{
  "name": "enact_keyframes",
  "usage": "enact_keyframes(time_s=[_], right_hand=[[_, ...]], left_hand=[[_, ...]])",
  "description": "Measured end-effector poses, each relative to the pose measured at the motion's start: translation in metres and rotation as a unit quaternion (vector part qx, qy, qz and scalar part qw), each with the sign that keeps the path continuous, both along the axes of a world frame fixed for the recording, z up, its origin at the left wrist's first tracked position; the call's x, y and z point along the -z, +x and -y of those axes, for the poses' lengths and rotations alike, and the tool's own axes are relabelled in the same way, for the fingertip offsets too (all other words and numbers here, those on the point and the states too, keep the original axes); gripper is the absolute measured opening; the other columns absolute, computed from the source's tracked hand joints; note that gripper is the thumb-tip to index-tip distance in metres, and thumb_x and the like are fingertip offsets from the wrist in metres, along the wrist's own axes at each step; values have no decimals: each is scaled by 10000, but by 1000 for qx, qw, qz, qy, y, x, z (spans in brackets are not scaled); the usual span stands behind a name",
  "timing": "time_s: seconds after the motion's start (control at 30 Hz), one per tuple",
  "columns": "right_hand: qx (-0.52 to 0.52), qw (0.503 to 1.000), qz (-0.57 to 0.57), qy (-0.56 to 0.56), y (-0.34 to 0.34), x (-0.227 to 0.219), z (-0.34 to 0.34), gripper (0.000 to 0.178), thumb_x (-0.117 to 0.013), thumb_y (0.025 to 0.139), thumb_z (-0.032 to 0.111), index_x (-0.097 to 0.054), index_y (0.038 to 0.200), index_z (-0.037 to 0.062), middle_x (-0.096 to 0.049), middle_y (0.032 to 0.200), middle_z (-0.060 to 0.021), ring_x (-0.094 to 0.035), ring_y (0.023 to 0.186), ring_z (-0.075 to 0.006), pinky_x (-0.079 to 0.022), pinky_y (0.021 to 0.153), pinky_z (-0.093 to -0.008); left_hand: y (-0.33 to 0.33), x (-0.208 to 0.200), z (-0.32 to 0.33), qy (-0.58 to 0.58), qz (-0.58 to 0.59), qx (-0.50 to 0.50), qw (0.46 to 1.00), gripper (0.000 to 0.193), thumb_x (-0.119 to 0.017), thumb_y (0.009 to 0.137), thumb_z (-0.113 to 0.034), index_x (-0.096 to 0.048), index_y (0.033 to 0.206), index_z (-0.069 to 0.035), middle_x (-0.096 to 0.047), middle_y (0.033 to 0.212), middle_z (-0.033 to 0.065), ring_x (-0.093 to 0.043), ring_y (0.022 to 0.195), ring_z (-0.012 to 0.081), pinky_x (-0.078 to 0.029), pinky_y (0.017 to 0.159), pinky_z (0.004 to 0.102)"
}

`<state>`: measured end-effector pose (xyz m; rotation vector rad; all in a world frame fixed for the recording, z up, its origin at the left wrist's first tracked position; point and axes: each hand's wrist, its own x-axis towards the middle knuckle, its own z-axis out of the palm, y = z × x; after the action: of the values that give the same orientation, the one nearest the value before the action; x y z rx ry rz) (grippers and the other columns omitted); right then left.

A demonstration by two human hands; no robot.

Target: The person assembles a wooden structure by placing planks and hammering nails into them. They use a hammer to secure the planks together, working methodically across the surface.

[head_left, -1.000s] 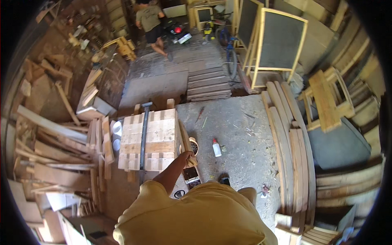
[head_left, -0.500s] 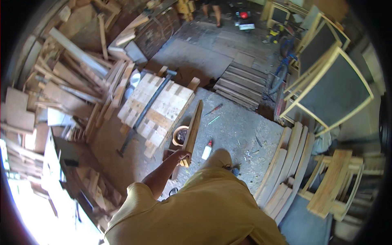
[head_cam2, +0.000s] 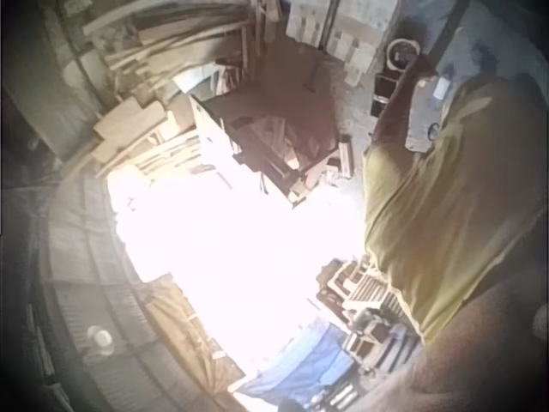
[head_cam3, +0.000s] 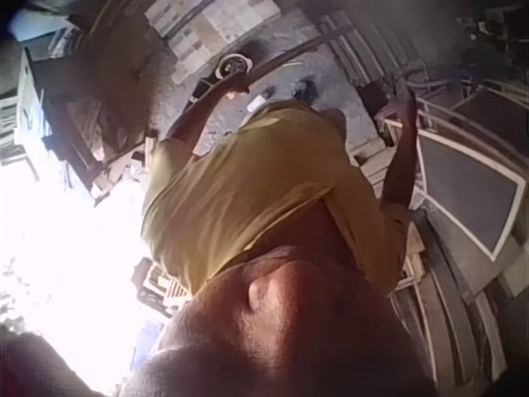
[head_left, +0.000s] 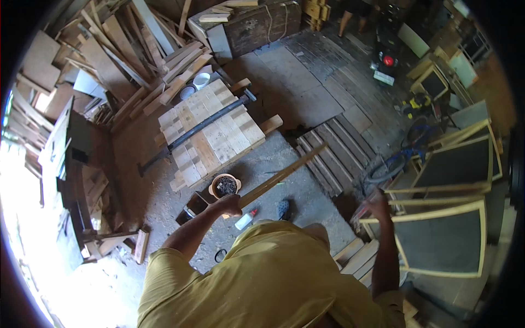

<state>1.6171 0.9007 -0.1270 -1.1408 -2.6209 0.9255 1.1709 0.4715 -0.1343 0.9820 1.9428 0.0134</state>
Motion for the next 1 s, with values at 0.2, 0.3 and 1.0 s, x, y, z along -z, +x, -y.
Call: enact_keyframes(time_s=[0.2,0.3,1.0], right_hand=[[-234,958,123,115,-172,-19,-105,990,-878,634,285,-378,1464,82,-477,1418,-200,-435,1322,-384,-399,1067,-438],[-362,899,214,121,-201,4,-170,1069,-904,564,349,-382,1483,187,-526,1388,-171,-487,1304,-303,-414,1056,-441],[-57,949,309,-26,-342,64,-503,627,-818,643,207,-582,1180,-18,-669,1085,-244,-654,1024,-387,-521,872,-455]], left_hand=[[-39,-62,-101,88,8,110,990,571,-716,658,-163,-564,1190,-22,-660,1056,216,-636,1024,388,-499,871,502],[-62,-100,-163,101,6,130,986,689,-706,663,-134,-507,1318,-61,-618,1168,213,-587,1122,376,-464,956,486],[139,309,-375,-204,-20,108,973,388,-481,935,-272,-668,1207,-69,-563,1329,181,-474,1268,428,-142,1064,767]])
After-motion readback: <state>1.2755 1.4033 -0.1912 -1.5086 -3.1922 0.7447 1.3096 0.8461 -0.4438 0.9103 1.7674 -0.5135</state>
